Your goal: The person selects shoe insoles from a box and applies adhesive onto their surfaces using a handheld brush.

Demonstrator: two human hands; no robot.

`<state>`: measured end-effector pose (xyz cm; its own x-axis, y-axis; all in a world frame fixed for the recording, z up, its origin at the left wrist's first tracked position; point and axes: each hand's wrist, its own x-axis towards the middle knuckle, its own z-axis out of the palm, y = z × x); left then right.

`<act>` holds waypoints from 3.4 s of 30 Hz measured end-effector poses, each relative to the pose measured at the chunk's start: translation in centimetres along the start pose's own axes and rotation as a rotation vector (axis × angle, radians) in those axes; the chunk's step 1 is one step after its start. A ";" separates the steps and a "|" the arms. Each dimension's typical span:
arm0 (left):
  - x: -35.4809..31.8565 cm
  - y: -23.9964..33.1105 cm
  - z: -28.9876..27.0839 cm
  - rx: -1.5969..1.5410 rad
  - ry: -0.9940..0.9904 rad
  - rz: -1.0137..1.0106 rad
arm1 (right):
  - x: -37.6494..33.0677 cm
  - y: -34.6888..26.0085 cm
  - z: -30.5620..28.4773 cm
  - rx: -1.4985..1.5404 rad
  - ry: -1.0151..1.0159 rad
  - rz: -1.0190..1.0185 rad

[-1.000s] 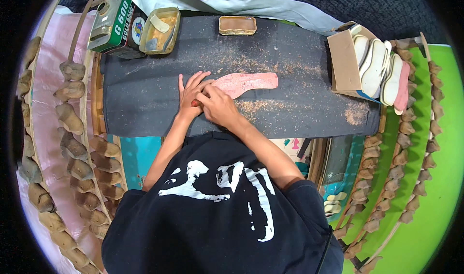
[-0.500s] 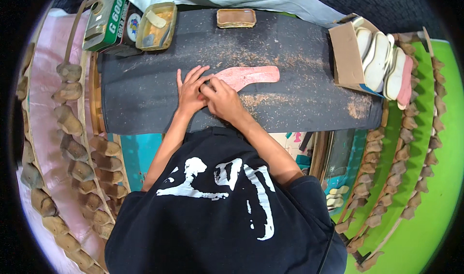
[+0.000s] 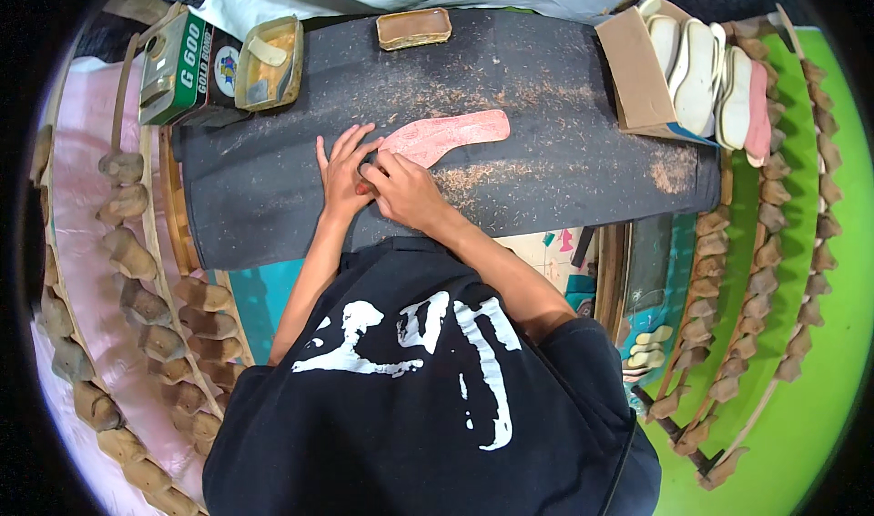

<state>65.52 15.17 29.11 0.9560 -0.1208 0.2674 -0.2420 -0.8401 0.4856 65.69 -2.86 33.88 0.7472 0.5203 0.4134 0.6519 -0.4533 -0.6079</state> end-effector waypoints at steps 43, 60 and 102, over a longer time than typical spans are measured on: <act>0.6 1.6 -0.7 -0.065 -0.070 -0.083 | -1.1 7.1 -7.3 -0.215 0.406 0.554; 0.3 1.4 -0.3 -0.060 -0.033 -0.073 | -1.7 6.9 -7.2 -0.190 0.474 0.454; 0.1 1.3 -0.3 -0.055 -0.045 -0.114 | 5.0 4.8 -2.8 0.293 -0.061 0.457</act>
<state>65.30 14.23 30.01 0.9840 -0.0509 0.1710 -0.1390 -0.8194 0.5561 72.94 -4.45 34.88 0.9317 0.3620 0.0280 0.1926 -0.4274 -0.8833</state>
